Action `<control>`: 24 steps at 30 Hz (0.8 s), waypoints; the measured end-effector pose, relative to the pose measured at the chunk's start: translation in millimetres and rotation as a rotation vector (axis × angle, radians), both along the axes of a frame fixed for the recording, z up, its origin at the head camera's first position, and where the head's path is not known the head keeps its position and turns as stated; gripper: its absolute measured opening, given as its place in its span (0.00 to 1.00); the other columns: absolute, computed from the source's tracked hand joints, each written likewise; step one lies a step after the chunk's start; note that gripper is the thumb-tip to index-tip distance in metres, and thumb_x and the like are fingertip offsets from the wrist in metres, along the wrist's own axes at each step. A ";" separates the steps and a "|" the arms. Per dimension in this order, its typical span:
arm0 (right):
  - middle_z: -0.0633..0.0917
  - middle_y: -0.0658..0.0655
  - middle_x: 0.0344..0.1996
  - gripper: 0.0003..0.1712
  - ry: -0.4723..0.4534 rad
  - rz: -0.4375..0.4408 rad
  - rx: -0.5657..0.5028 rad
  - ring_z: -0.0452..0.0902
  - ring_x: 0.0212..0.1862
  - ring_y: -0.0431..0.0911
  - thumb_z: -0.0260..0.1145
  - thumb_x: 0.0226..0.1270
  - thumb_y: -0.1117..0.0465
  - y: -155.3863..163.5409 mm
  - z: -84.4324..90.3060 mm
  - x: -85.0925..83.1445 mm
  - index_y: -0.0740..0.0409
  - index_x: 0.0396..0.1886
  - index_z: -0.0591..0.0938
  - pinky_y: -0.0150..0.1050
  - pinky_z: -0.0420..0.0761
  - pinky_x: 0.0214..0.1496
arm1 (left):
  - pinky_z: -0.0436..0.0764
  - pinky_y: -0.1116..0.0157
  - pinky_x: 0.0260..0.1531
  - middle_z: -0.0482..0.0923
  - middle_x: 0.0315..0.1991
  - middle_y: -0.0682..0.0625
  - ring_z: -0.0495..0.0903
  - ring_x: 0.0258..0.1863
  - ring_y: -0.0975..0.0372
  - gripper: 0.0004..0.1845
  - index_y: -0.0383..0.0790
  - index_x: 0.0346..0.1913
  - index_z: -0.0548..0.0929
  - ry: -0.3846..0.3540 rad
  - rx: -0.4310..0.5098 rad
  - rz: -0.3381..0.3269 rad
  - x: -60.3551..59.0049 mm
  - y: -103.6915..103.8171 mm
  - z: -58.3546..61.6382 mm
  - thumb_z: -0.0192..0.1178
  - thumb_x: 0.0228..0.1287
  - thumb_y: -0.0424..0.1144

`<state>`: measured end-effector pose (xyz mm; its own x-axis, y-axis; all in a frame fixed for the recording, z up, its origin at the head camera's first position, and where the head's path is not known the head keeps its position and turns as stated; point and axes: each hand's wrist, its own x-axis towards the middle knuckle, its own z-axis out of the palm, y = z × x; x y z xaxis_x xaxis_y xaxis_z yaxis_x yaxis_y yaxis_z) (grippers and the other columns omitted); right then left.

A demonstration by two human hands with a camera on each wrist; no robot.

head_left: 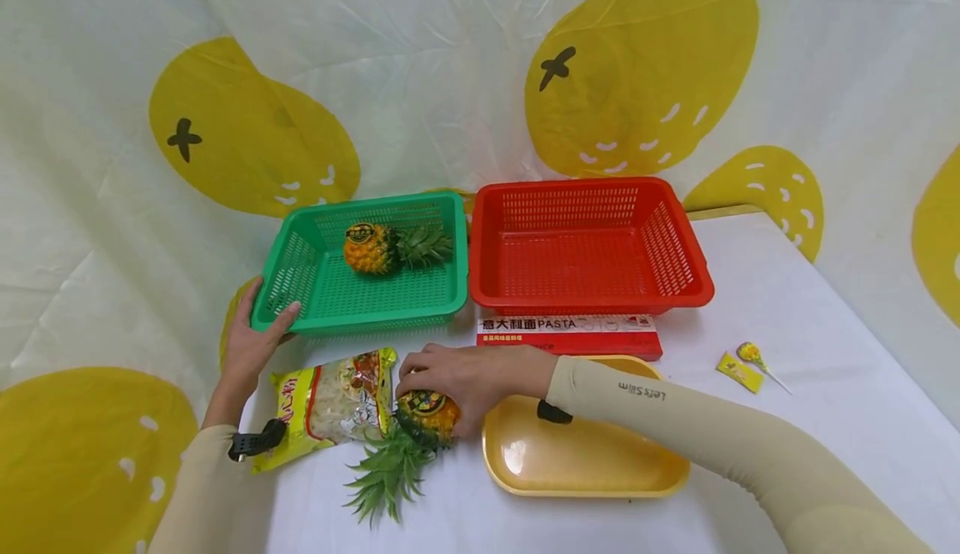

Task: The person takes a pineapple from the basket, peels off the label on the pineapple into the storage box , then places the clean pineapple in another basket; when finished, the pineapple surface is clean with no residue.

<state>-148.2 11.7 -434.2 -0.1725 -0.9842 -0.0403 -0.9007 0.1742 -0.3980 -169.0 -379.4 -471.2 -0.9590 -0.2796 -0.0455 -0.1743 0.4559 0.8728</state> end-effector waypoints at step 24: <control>0.71 0.50 0.69 0.46 0.001 -0.010 -0.012 0.64 0.67 0.43 0.80 0.60 0.44 2.4 -1.2 1.4 0.48 0.76 0.73 0.33 0.69 0.66 | 0.73 0.68 0.53 0.74 0.54 0.25 0.74 0.50 0.43 0.31 0.24 0.64 0.78 0.888 -0.282 0.016 68.3 79.3 33.3 0.73 0.59 0.34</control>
